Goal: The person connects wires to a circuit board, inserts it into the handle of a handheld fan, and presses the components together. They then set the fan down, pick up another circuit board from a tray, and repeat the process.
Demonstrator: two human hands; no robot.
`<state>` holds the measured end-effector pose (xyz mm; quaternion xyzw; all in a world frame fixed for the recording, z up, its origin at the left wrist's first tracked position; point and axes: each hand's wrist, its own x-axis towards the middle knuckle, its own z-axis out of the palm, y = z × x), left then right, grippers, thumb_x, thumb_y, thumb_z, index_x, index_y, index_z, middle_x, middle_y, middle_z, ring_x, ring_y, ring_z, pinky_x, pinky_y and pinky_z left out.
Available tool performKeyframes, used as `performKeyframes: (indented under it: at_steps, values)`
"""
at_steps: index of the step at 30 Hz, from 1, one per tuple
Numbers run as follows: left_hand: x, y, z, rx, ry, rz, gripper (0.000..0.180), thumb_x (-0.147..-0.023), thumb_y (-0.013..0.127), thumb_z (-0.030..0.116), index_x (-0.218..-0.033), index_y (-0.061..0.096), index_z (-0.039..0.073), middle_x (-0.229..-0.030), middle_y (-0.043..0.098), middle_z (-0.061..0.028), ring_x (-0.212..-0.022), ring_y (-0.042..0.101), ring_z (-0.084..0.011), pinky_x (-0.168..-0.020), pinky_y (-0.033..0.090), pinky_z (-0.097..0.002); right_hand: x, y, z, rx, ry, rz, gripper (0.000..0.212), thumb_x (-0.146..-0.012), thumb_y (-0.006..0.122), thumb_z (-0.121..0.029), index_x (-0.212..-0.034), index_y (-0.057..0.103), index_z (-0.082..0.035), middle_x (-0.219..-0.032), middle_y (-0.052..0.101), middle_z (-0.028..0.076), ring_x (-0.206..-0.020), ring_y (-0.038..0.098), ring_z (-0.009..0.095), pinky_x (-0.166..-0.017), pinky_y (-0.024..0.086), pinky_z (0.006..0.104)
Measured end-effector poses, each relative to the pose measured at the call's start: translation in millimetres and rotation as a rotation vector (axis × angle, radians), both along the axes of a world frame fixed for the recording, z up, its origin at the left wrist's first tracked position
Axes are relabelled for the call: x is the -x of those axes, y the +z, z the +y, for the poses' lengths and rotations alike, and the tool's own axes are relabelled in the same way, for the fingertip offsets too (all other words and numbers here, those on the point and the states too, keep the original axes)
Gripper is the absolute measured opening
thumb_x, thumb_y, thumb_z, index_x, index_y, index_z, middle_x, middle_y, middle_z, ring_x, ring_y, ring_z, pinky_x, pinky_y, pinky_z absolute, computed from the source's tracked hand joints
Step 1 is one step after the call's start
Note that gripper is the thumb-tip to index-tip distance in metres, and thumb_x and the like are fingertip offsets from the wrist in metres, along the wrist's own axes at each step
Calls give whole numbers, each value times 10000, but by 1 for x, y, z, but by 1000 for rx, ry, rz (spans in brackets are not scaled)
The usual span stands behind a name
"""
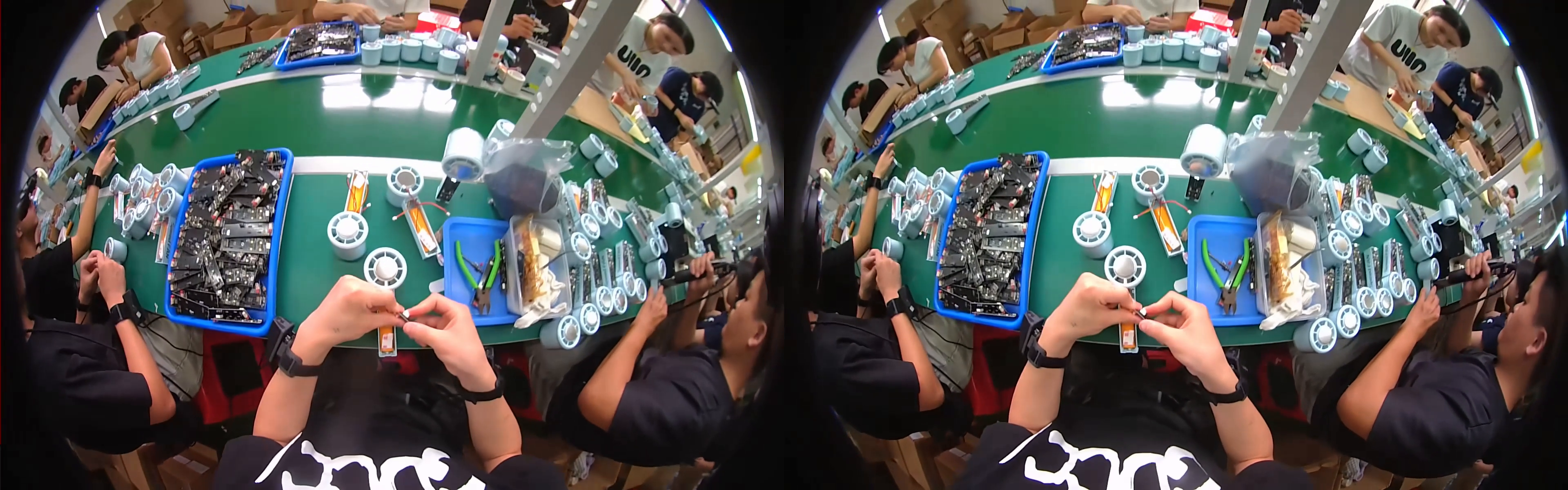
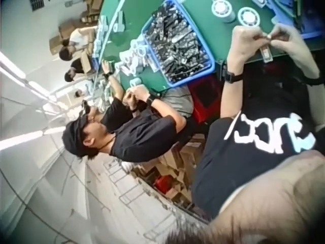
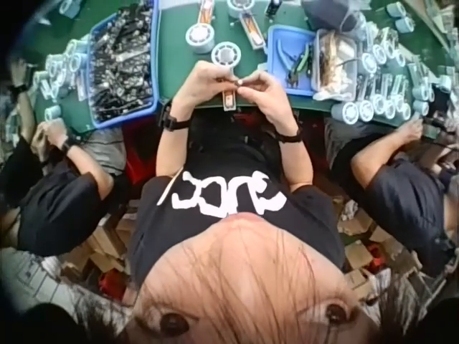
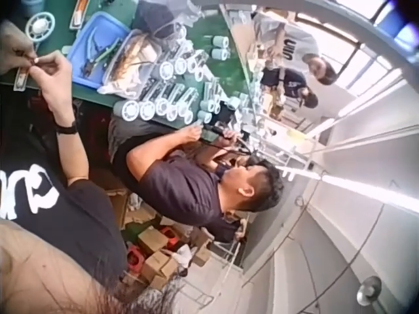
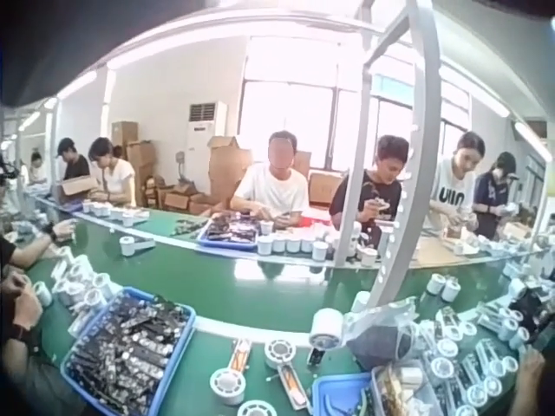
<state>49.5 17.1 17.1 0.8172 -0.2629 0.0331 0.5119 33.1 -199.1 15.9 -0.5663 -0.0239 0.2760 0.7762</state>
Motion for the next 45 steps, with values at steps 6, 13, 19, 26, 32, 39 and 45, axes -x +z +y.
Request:
performKeyframes:
  at_steps: [6, 13, 19, 26, 32, 39, 45]
  values:
    - [-4, 2, 1, -42, -25, 33, 142, -722, 840, 55, -764, 711, 12, -675, 699, -82, -591, 680, -178, -552, 514, -281, -6, 1, 1, 5, 17, -39, 152, -882, 713, 44, -1000, 622, 13, -970, 702, 76, -848, 663, 93, -709, 506, 214]
    - [14, -5, -7, 52, 146, -91, 169, -722, 825, 27, -845, 710, 32, -716, 662, -67, -584, 632, -193, -538, 490, -310, -7, 2, 4, 92, 1, -82, 172, -883, 700, 45, -1032, 626, 2, -938, 678, 41, -744, 627, 79, -622, 466, 211]
    - [32, -11, -26, -70, 498, -182, 189, -737, 802, 58, -841, 644, 54, -873, 638, -92, -741, 657, -273, -619, 535, -352, 3, 14, 20, 218, -92, -234, 235, -909, 651, 28, -1143, 628, 12, -984, 660, 44, -742, 641, 95, -591, 470, 214]
    - [30, -28, -26, -50, 581, -320, 188, -751, 794, 32, -901, 680, 35, -902, 624, -105, -745, 652, -265, -626, 534, -355, -15, 14, 18, 246, -56, -164, 214, -926, 641, -5, -1139, 639, 21, -976, 655, 48, -723, 632, 92, -576, 454, 216]
    - [30, -25, -23, 15, 581, -255, 151, -794, 762, -9, -919, 687, 26, -886, 650, -104, -736, 667, -253, -625, 541, -340, -6, -2, 24, 164, -163, -163, 197, -929, 647, -9, -1124, 648, 21, -978, 658, 53, -724, 629, 88, -584, 448, 208]
    - [31, -31, -25, -5, 646, -373, 160, -801, 746, -35, -939, 692, 26, -867, 677, -104, -746, 687, -261, -629, 555, -339, 2, -6, 32, 280, -226, -251, 194, -933, 652, -3, -1124, 644, 29, -999, 647, 49, -741, 624, 71, -612, 462, 208]
    - [32, -23, -22, -129, 563, -428, 206, -783, 731, -46, -974, 680, 10, -885, 676, -112, -769, 691, -283, -652, 567, -356, 10, -5, 34, 452, -303, -503, 205, -902, 681, 36, -1102, 644, 58, -1013, 627, 54, -732, 607, 57, -630, 487, 216]
